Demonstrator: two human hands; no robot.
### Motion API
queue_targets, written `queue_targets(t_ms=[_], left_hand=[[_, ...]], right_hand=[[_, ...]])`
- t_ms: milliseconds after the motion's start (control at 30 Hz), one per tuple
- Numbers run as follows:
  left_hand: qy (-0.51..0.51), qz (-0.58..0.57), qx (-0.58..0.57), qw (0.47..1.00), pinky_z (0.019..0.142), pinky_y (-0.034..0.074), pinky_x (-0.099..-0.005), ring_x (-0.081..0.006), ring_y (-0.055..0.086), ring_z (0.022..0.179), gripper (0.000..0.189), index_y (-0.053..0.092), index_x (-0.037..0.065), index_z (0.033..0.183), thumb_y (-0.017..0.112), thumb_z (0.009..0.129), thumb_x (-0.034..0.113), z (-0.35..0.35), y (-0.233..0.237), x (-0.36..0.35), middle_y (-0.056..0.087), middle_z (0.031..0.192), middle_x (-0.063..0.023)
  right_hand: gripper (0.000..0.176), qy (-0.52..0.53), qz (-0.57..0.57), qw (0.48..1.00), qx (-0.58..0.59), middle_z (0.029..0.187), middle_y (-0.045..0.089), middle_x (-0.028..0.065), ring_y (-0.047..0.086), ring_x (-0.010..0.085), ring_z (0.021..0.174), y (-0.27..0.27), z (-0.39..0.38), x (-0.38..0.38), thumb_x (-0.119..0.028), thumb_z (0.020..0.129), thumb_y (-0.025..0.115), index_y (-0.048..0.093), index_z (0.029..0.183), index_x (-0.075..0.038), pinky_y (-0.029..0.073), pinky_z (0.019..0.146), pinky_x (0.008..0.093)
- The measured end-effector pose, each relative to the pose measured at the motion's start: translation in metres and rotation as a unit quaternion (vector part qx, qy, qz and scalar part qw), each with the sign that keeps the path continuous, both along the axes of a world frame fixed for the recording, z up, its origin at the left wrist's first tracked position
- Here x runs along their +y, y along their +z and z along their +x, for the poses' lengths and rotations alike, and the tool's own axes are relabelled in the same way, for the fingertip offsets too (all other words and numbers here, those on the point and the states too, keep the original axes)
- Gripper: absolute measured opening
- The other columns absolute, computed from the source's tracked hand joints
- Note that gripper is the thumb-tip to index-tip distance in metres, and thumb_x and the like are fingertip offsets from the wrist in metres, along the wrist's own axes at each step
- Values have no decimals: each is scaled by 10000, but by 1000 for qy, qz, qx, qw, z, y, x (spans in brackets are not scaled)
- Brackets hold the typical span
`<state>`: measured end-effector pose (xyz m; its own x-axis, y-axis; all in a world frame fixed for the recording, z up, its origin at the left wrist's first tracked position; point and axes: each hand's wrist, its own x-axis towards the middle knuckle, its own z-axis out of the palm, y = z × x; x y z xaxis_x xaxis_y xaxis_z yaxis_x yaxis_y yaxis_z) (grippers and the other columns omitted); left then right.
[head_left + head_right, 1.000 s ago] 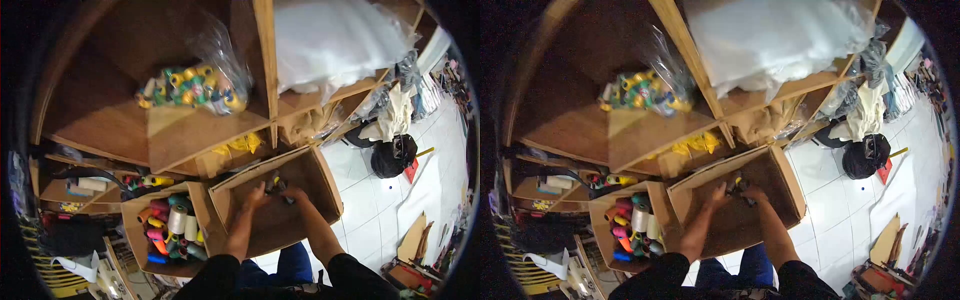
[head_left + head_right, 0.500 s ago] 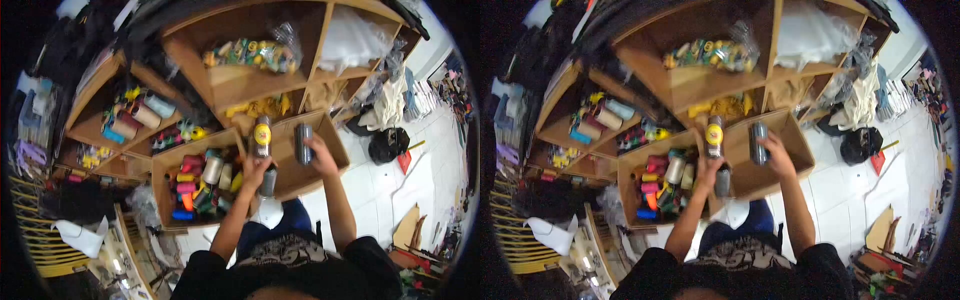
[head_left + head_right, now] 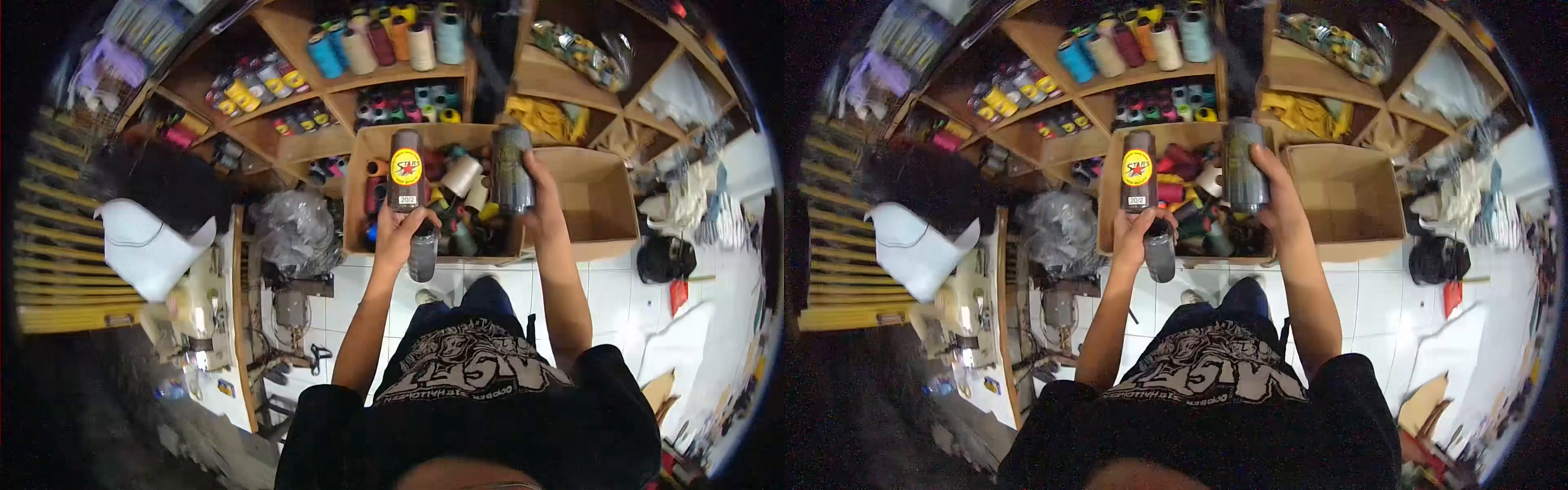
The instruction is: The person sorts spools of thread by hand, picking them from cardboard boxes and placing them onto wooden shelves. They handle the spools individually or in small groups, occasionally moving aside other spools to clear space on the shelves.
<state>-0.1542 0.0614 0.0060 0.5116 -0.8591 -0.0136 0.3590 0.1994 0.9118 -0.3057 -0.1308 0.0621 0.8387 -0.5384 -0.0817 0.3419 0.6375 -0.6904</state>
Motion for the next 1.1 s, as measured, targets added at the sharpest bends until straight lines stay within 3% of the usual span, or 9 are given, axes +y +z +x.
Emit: queue_targets(t_ms=[167,233,333,533,767,867,900,1000,1100], left_hand=[[86,36,-38,995,619,491,-273,-154,617,668,284,481,-5,1042,602,863,180,19,-9,54,651,745,-124],[143,60,-81,985,557,493,-279,-170,616,607,280,548,-35,905,574,870,242,21,-18,73,640,697,-129],[258,84,-80,959,494,499,-291,-191,618,546,402,607,-61,765,558,873,323,20,-18,99,627,643,-137],[398,105,-18,911,490,517,-324,-217,618,538,395,556,-64,777,559,891,314,30,-42,144,626,689,-165],[382,105,60,916,592,506,-299,-169,623,631,266,482,-12,967,602,884,211,99,-73,179,651,736,-126],[331,118,59,934,612,504,-293,-165,624,643,276,487,-9,965,619,876,217,153,-90,197,652,738,-112],[317,114,46,940,629,499,-288,-159,622,656,286,491,-3,975,628,871,224,170,-91,201,649,733,-97],[282,128,67,949,638,496,-288,-159,618,666,319,481,-1,1080,624,872,193,214,-83,212,639,742,-93],[266,151,49,951,640,496,-290,-160,618,674,338,470,4,1113,629,866,172,246,-90,227,633,751,-90]], right_hand=[[493,40,-129,985,107,987,613,108,615,155,800,6,29,33,-298,849,590,492,1228,3,523,668,275],[534,47,-211,962,168,1023,602,85,590,147,894,-7,36,28,-239,801,658,486,1250,-9,488,752,287],[565,45,-454,870,186,1077,603,88,581,175,976,-25,52,27,-234,767,689,491,1254,-26,461,842,312],[594,165,-531,806,205,1031,647,107,616,179,943,-41,104,31,-180,680,745,530,1223,-69,468,847,304],[575,140,-652,727,163,1035,637,148,637,235,926,-47,232,78,-202,678,754,531,1183,-40,485,824,328],[581,115,-665,726,132,1017,644,144,648,242,891,-72,313,93,-218,667,759,532,1170,-37,497,798,339],[559,167,-568,777,215,974,653,176,655,308,881,-87,338,95,-213,664,749,535,1147,-31,506,780,370],[597,111,-742,612,251,1012,631,210,631,351,925,-110,411,91,-223,674,755,512,1182,-24,495,814,396],[571,101,-783,510,341,949,623,266,608,418,910,-176,470,46,-225,656,748,521,1145,-36,488,796,462]])
